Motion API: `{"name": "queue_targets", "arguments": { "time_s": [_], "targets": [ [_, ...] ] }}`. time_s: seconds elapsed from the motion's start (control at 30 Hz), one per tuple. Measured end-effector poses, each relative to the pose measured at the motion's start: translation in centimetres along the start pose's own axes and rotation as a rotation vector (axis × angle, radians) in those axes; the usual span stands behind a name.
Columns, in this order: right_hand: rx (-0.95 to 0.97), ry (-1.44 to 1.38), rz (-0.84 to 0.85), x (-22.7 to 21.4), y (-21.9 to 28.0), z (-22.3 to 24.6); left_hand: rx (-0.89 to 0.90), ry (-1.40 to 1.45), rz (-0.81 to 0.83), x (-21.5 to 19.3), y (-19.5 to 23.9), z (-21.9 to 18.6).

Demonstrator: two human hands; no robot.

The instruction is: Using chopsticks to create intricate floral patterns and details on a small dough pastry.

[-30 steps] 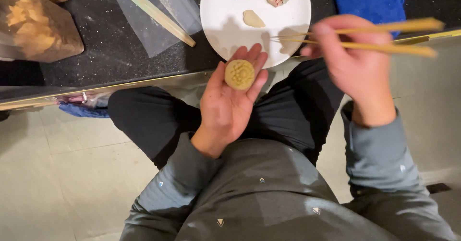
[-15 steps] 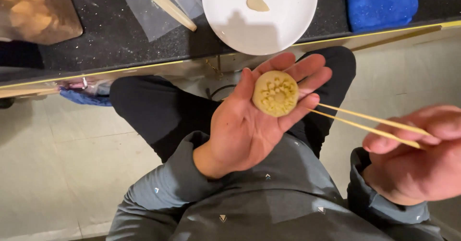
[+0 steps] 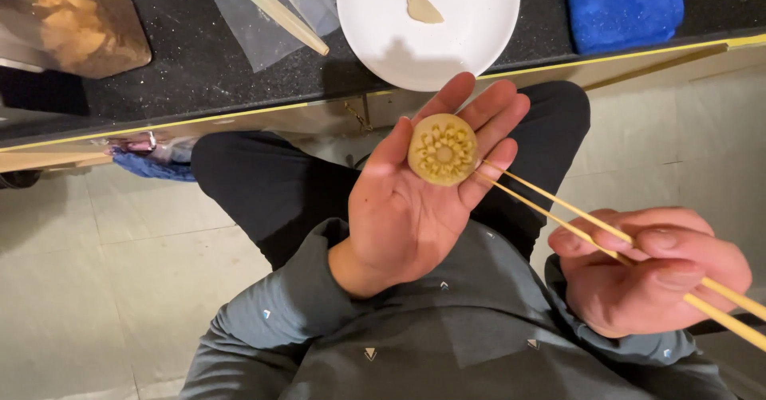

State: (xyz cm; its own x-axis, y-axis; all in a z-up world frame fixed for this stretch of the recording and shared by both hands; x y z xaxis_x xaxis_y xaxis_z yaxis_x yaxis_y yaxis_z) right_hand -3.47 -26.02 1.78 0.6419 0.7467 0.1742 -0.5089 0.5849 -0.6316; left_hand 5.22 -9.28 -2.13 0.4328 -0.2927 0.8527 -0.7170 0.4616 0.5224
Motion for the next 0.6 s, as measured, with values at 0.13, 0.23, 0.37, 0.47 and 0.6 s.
{"name": "queue_targets", "arguments": {
  "time_s": [0.13,0.23,0.37,0.47,0.6],
  "targets": [
    [0.061,-0.025,-0.007,-0.1,0.1,-0.7,0.021,-0.012,-0.008,-1.3,-0.5,0.0],
    [0.017,-0.03,0.024,0.2,0.1,-0.5,0.094,-0.019,0.208,-1.7,-0.3,-0.2],
    [0.037,-0.072,0.053,0.7,0.1,-0.6,0.13,-0.01,0.293,-1.5,0.0,-0.6],
    [0.01,-0.081,0.068,1.1,0.0,-0.5,0.129,-0.003,0.295,-1.3,0.1,-0.6],
    [-0.021,-0.054,0.097,1.5,0.0,-0.2,0.133,-0.016,0.3,-1.3,0.3,-0.6]
  ]
}}
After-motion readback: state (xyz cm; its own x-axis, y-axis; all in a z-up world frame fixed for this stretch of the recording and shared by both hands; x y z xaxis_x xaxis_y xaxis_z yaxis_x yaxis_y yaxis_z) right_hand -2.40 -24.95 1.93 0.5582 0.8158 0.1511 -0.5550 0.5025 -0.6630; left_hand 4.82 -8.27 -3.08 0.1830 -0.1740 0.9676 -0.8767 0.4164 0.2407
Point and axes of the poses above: each hand's wrist, its own y-axis away from the middle knuckle, its own x-axis out of the palm, z = x × y, the point moved 8 cm from there along -y, towards the middle knuckle, and after that the axes turned 12 degrees about -z, right-handed, at the moved point
